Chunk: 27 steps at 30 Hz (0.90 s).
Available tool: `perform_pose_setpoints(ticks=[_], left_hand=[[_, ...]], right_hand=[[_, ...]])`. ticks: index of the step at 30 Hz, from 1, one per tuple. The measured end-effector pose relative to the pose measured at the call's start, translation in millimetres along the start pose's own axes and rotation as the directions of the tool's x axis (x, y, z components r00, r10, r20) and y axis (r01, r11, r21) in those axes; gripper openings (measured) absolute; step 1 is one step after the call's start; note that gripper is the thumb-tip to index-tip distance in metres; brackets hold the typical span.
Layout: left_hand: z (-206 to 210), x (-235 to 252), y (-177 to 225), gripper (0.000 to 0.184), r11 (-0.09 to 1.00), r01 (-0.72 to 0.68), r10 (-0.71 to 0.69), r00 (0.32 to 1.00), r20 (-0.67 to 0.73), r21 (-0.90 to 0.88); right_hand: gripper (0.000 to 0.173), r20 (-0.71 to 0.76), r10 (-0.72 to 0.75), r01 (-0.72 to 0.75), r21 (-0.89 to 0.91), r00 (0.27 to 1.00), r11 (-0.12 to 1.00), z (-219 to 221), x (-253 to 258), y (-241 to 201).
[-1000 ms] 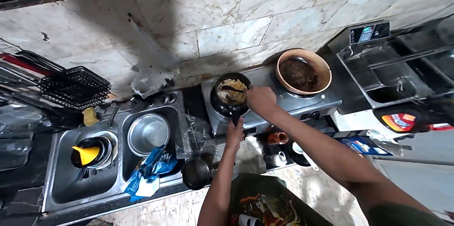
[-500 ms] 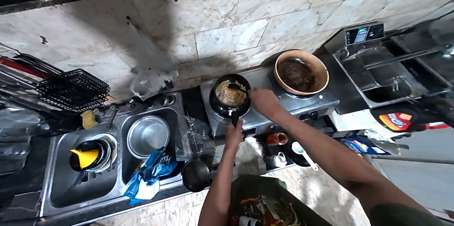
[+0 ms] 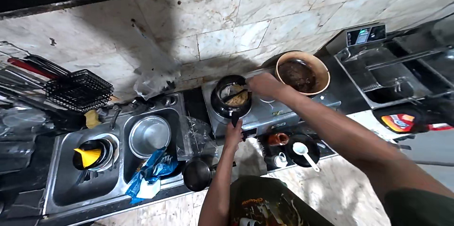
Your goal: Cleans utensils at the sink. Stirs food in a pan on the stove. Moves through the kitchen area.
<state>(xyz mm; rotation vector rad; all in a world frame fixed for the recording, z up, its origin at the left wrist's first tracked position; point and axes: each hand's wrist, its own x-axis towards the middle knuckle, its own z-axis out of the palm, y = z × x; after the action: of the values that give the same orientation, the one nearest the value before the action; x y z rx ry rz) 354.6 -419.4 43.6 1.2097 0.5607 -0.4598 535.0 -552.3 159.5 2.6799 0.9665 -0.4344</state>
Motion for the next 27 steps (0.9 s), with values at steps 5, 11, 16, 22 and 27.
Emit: perform_pose_setpoints(ticks=[5,11,16,22,27], left_hand=[[0,-1,0,0.028,1.000,0.008,-0.008,1.000,-0.015,-0.001],[0,0,-1,0.029,1.000,0.004,-0.004,1.000,-0.015,0.020],[-1,2,-2,0.028,1.000,0.005,-0.005,1.000,-0.006,0.009],[0,1,-1,0.028,1.000,0.014,-0.014,1.000,-0.005,0.019],[-1,1,-2,0.028,1.000,0.009,-0.009,1.000,-0.003,0.009]], right_hand=[[0.010,0.047,-0.018,0.024,-0.131,0.999,0.991,-27,-38,6],[0.015,0.054,0.185,-0.183,-0.035,0.981,0.982,8,-21,-15],[0.018,0.015,0.384,-0.384,0.077,0.923,0.920,6,-26,-31],[0.012,-0.044,0.382,-0.372,0.152,0.923,0.916,39,-33,-52],[0.008,0.009,0.406,-0.404,0.119,0.914,0.907,11,-45,-47]])
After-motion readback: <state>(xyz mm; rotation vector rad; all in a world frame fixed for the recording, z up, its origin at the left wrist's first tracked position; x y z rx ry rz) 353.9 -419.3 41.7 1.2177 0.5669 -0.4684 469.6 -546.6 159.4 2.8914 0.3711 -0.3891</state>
